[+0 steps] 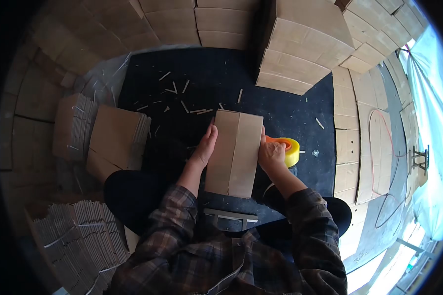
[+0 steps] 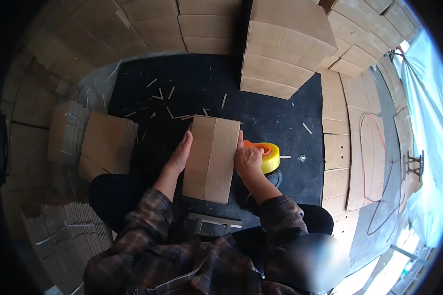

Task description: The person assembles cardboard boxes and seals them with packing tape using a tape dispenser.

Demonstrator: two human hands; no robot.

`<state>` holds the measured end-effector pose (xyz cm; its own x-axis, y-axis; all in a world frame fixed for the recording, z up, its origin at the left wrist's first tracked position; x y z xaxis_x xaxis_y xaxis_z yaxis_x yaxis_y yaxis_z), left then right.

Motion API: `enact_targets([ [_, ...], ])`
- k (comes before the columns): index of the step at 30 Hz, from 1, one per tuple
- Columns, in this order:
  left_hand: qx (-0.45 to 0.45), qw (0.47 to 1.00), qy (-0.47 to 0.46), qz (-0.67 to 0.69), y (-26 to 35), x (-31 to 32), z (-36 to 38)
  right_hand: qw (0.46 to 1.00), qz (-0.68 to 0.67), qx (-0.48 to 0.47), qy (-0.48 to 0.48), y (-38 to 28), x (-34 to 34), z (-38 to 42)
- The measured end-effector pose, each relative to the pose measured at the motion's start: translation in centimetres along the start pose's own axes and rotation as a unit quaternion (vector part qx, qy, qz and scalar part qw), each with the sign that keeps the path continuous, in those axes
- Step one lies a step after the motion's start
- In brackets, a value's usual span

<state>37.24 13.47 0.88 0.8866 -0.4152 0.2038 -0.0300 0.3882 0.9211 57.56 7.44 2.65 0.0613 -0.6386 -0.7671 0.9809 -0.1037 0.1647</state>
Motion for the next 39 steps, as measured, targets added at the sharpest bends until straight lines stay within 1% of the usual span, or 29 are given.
enact_targets([
  [1,-0.013,0.999,-0.007,-0.049,-0.6,-0.1,-0.7,1.000,-0.002,-0.011,0.007,-0.3,0.0,-0.1],
  [2,-0.013,0.999,-0.006,-0.047,-1.8,-0.5,-1.1,1.000,0.000,-0.011,0.006,-0.5,1.2,-0.7],
  [4,-0.047,0.993,-0.083,0.063,-3.9,-0.7,-1.2,0.999,-0.003,-0.042,0.000,-1.5,3.8,-2.6],
  [5,-0.042,0.994,-0.080,0.065,-2.7,-0.4,-0.9,0.996,-0.049,-0.042,-0.066,-1.4,4.6,-3.3],
  [7,-0.127,0.985,-0.081,0.079,-1.8,-0.1,0.2,0.995,-0.026,-0.056,-0.073,-1.5,4.7,-3.5],
  [8,-0.121,0.986,-0.078,0.078,-1.7,-0.4,0.4,0.994,-0.008,-0.066,-0.083,-1.5,4.3,-3.5],
  [9,-0.132,0.990,-0.038,0.043,-1.5,-0.9,0.9,0.991,-0.053,-0.060,-0.109,-0.6,4.0,-3.7],
  [10,-0.144,0.990,0.001,0.008,-2.0,-1.4,1.5,0.992,-0.062,-0.037,-0.105,0.3,2.4,-3.5],
  [11,-0.141,0.990,0.001,0.007,-3.0,-1.5,2.6,0.992,-0.071,-0.013,-0.101,1.5,1.4,-3.8],
  [12,-0.143,0.984,0.064,0.078,-4.8,-2.2,4.7,0.995,-0.082,-0.010,-0.057,2.7,0.7,-4.6],
  [13,-0.145,0.970,0.128,0.148,-6.8,-2.9,7.1,0.998,-0.053,-0.018,-0.017,3.7,-0.3,-5.1],
  [15,-0.140,0.915,0.251,0.284,-9.4,-3.6,11.0,0.998,-0.027,-0.020,0.043,4.8,-2.7,-5.8],
  [16,-0.239,0.889,0.228,0.317,-7.1,-1.3,13.6,0.998,-0.027,-0.022,0.046,5.1,-3.6,-5.9],
  [17,-0.335,0.853,0.202,0.345,-4.2,1.6,16.2,0.992,0.047,-0.070,0.090,4.8,-4.7,-5.6],
  [19,-0.338,0.853,0.179,0.356,-6.6,3.6,17.5,0.956,0.186,-0.159,0.160,4.3,-5.3,-5.0],
  [20,-0.342,0.849,0.155,0.371,-7.3,4.7,17.7,0.956,0.185,-0.159,0.161,4.3,-5.7,-4.4],
  [21,-0.282,0.881,0.140,0.354,-7.4,4.8,17.0,0.957,0.183,-0.185,0.127,4.3,-5.8,-3.8],
  [22,-0.280,0.881,0.137,0.355,-6.8,4.9,16.8,0.956,0.182,-0.209,0.092,4.5,-6.2,-3.1],
  [24,-0.286,0.899,0.195,0.268,-4.5,4.0,16.4,0.955,0.187,-0.212,0.092,6.0,-6.1,-0.9],
  [25,-0.287,0.899,0.193,0.267,-3.2,3.8,15.8,0.953,0.188,-0.218,0.090,6.7,-5.6,0.4],
  [27,-0.262,0.920,0.252,0.143,-0.3,2.2,14.1,0.967,0.149,-0.206,0.021,8.7,-3.7,2.0],
  [29,-0.142,0.962,0.233,0.014,-2.6,-1.2,10.2,0.976,0.120,-0.181,-0.024,9.7,-2.1,4.2],
  [31,-0.068,0.966,0.237,-0.081,-0.2,-1.5,7.1,0.978,0.091,-0.165,-0.093,9.4,-1.5,6.4],
  [33,0.000,0.952,0.205,-0.226,-2.0,-3.5,3.1,0.973,0.092,-0.172,-0.123,9.0,-0.3,6.9],
  [34,-0.003,0.953,0.203,-0.225,-3.1,-4.4,1.8,0.969,0.092,-0.178,-0.145,8.4,-0.6,7.7],
  [35,0.025,0.949,0.194,-0.249,-3.2,-4.9,0.7,0.964,0.093,-0.184,-0.166,8.0,-0.6,8.2],
  [36,0.053,0.943,0.185,-0.272,-3.3,-5.2,-0.1,0.971,0.074,-0.168,-0.155,8.1,-0.5,8.0],
  [38,0.033,0.937,0.192,-0.292,-2.5,-4.4,0.4,0.983,0.035,-0.094,-0.157,9.5,-0.2,6.7],
  [39,0.019,0.929,0.199,-0.311,-1.7,-4.0,0.4,0.985,-0.016,-0.044,-0.167,11.2,-0.1,6.1],
])
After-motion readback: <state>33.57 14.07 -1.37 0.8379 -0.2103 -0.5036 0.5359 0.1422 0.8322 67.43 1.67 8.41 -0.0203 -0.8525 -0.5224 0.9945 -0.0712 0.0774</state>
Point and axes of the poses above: each hand's wrist, its own z-axis away from the middle knuckle, its own x-axis out of the palm, y = z × x, the point moved 5 cm from there along -z, towards the middle knuckle, and after that the axes turned 6 degrees about -y, right-handed, at the moved point
